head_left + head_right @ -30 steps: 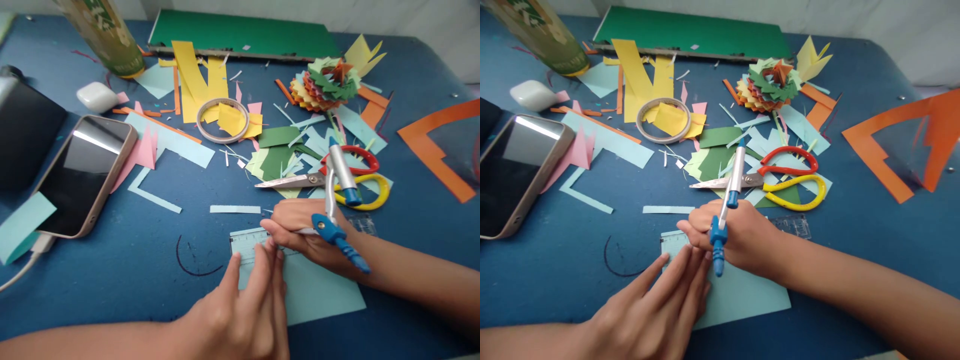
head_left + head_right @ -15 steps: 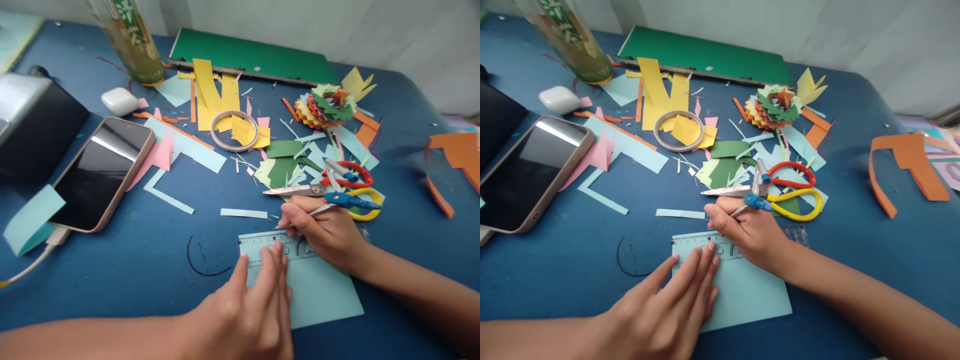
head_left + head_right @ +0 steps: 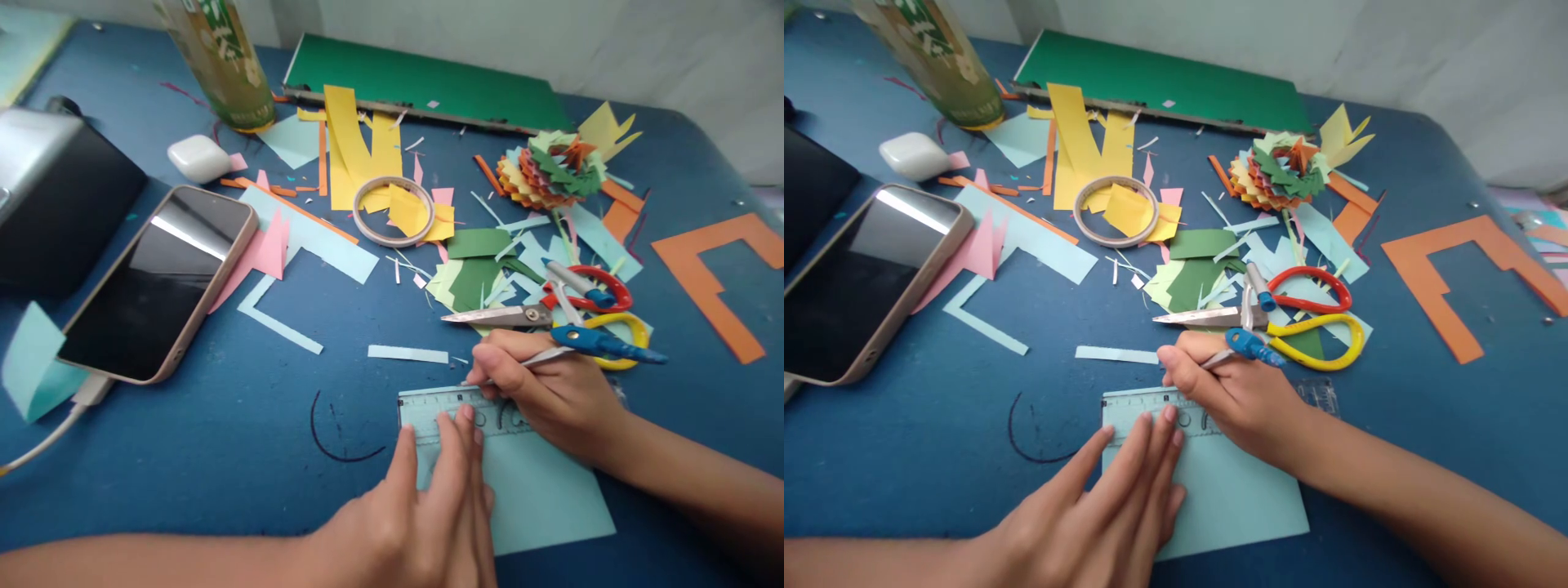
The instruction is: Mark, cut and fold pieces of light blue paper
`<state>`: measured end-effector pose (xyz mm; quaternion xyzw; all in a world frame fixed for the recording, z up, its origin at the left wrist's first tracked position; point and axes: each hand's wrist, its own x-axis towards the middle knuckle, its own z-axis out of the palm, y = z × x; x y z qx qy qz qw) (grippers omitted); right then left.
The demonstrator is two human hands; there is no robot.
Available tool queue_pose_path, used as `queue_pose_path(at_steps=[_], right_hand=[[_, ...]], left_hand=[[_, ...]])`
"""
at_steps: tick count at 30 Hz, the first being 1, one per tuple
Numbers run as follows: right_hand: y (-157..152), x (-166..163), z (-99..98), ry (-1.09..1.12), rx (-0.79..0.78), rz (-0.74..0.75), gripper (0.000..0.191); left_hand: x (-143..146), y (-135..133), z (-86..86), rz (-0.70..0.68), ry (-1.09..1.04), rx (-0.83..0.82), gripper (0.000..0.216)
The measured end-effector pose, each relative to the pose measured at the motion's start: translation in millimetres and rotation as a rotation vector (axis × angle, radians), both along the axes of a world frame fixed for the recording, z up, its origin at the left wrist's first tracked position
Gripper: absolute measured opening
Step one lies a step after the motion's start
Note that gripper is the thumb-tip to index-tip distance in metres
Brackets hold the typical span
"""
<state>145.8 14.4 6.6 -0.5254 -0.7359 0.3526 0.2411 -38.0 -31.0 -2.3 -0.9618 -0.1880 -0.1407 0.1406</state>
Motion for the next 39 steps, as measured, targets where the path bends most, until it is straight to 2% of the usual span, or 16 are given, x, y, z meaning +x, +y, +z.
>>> queue_pose_path(at_steps=[17, 39], right_hand=[[3.6, -1.6, 2.2, -0.007, 0.058, 0.057, 0.037], [3.8, -0.1, 2.2, -0.013, 0.037, 0.064, 0.037]], left_hand=[[0.3, -0.5, 1.4, 0.008, 0.023, 0.019, 0.037], [0.3, 1.0, 4.1, -0.001, 0.061, 0.008, 0.039]])
